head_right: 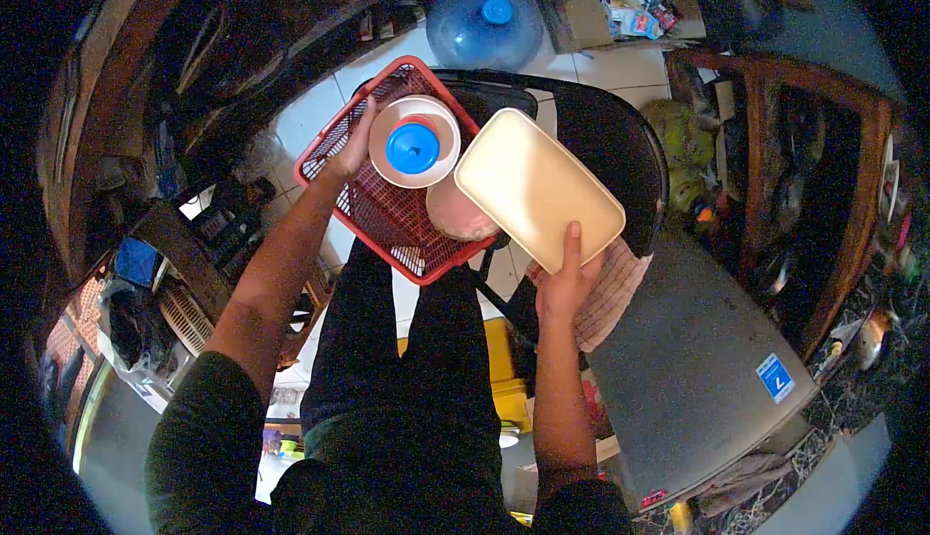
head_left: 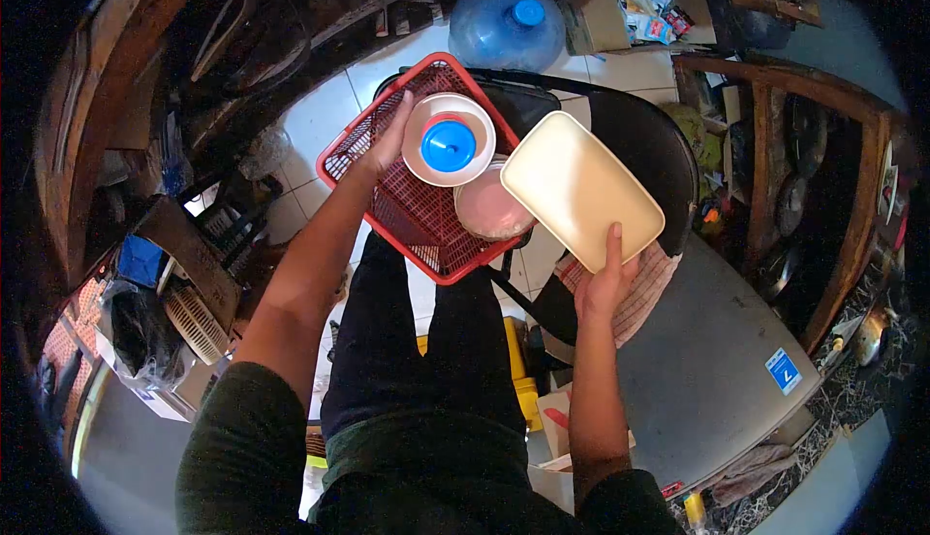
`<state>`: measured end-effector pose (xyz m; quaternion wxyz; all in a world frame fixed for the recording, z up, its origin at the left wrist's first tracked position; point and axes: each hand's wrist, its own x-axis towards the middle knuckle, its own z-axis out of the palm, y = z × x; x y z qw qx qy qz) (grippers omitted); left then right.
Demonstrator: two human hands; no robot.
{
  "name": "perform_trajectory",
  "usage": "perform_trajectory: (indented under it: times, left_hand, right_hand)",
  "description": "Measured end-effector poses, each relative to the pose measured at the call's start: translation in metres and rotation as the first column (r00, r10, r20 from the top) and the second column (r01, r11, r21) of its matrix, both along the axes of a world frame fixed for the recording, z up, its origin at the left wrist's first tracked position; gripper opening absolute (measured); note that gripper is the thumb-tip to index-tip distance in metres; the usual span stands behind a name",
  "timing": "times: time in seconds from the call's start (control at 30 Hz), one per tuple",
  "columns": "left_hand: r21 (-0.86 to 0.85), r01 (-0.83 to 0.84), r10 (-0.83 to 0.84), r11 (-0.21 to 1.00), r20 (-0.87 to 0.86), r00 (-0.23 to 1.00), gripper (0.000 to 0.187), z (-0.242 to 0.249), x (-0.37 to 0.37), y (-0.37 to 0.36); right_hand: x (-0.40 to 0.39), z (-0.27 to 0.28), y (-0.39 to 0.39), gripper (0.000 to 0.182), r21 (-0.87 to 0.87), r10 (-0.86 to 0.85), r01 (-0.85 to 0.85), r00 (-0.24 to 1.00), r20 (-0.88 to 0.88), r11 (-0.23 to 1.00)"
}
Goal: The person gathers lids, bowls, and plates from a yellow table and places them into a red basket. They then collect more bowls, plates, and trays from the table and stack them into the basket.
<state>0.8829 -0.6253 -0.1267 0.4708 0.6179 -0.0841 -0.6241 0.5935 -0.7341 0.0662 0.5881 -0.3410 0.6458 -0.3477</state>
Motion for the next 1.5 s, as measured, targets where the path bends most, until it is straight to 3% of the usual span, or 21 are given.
perform_trajectory:
  times: [0.07, 0.1, 0.2, 0.27, 0.3, 0.33, 0.4, 0.43, 0.5, 0.53, 0.6, 0.63, 0.67, 0.73, 0.8, 1.03, 1.17, 1.23, 1.43, 1.5]
  left_hand:
    - [0.060, -0.016, 0.013, 0.998, 0.049, 0.999, 0.083, 0.003, -0.003, 0.001]
    - [-0.032, 0.014, -0.015, 0.999, -0.051, 0.999, 0.084, -0.003, 0.001, 0.002]
    - [-0.073, -0.065, 0.063, 0.995, -0.035, 0.997, 0.086, -0.008, 0.002, 0.006]
    - [-0.025, -0.109, 0.108, 0.994, -0.040, 0.993, 0.086, 0.028, -0.002, 0.005]
    - [0.028, -0.146, 0.147, 0.989, -0.043, 0.988, 0.086, 0.044, -0.003, 0.007]
    - [-0.029, -0.160, 0.159, 0.987, -0.036, 0.987, 0.084, 0.043, -0.004, 0.011]
    - [-0.025, -0.153, 0.154, 0.988, 0.055, 0.987, 0.081, 0.037, -0.005, 0.029]
    - [-0.119, -0.142, 0.151, 0.983, 0.072, 0.986, 0.080, 0.022, -0.005, 0.041]
    - [-0.074, -0.162, 0.169, 0.984, 0.106, 0.980, 0.080, 0.013, -0.006, 0.061]
    - [-0.030, -0.180, 0.182, 0.983, 0.137, 0.974, 0.081, 0.014, -0.007, 0.070]
    - [-0.024, -0.230, 0.231, 0.973, 0.122, 0.965, 0.081, 0.031, -0.010, 0.075]
    - [-0.008, -0.240, 0.238, 0.971, 0.139, 0.961, 0.081, 0.040, -0.011, 0.077]
    - [0.010, -0.251, 0.246, 0.968, 0.155, 0.957, 0.081, 0.046, -0.011, 0.079]
    - [-0.021, -0.237, 0.237, 0.971, 0.174, 0.956, 0.079, 0.037, -0.012, 0.088]
    - [-0.032, -0.286, 0.288, 0.958, 0.123, 0.950, 0.078, 0.041, -0.015, 0.088]
    - [-0.033, -0.219, 0.221, 0.975, 0.220, 0.950, 0.072, 0.034, -0.014, 0.084]
    - [-0.031, -0.203, 0.204, 0.979, 0.242, 0.949, 0.071, 0.050, -0.013, 0.074]
    - [0.005, -0.199, 0.192, 0.980, 0.246, 0.950, 0.070, 0.054, -0.012, 0.073]
    - [-0.016, -0.144, 0.142, 0.989, 0.307, 0.941, 0.068, 0.025, -0.016, 0.079]
    - [-0.035, -0.177, 0.180, 0.984, 0.216, 0.960, 0.065, 0.024, -0.017, 0.076]
  right_hand:
    - [0.004, -0.001, -0.002, 0.038, -0.049, 0.048, -0.048, 0.999, 0.005, 0.998]
    - [0.006, -0.001, -0.004, 0.038, -0.051, 0.055, -0.055, 0.998, 0.006, 0.997]
    - [0.021, 0.003, -0.015, 0.041, -0.090, 0.164, -0.170, 0.984, -0.063, 0.981]
    - [0.042, 0.008, -0.027, 0.036, -0.215, 0.325, -0.385, 0.907, -0.269, 0.897]
    - [0.050, 0.003, -0.033, 0.033, -0.276, 0.381, -0.461, 0.876, -0.297, 0.844]
    - [0.060, -0.001, -0.043, 0.033, -0.278, 0.388, -0.465, 0.874, -0.292, 0.840]
    - [0.084, -0.003, -0.064, 0.037, -0.412, 0.555, -0.815, 0.580, -0.597, 0.408]
    - [0.098, -0.004, -0.071, 0.037, -0.413, 0.558, -0.815, 0.579, -0.594, 0.406]
    - [0.126, -0.003, -0.082, 0.042, -0.402, 0.593, -0.915, 0.338, -0.731, 0.025]
    - [0.139, -0.002, -0.084, 0.042, -0.403, 0.596, -0.915, 0.336, -0.729, 0.022]
    - [0.162, -0.002, -0.086, 0.044, -0.234, 0.541, -0.941, 0.067, -0.839, -0.246]
    - [0.170, -0.006, -0.087, 0.043, -0.218, 0.532, -0.919, 0.010, -0.847, -0.329]
    - [0.177, -0.010, -0.086, 0.043, -0.216, 0.534, -0.917, 0.005, -0.846, -0.334]
    - [0.188, -0.018, -0.084, 0.041, -0.208, 0.482, -0.852, -0.058, -0.874, -0.480]
    - [0.197, -0.024, -0.079, 0.042, -0.163, 0.467, -0.849, -0.108, -0.878, -0.503]
    - [0.216, -0.065, -0.072, 0.045, 0.015, 0.342, -0.824, -0.252, -0.905, -0.566]
    - [0.219, -0.087, -0.066, 0.046, 0.081, 0.294, -0.825, -0.289, -0.911, -0.560]
    - [0.219, -0.096, -0.061, 0.048, 0.162, 0.281, -0.821, -0.363, -0.888, -0.548]
    - [0.220, -0.094, -0.058, 0.048, 0.095, 0.462, -0.852, -0.369, -0.806, -0.515]
    - [0.219, -0.090, -0.059, 0.048, 0.002, 0.559, -0.876, -0.309, -0.769, -0.482]
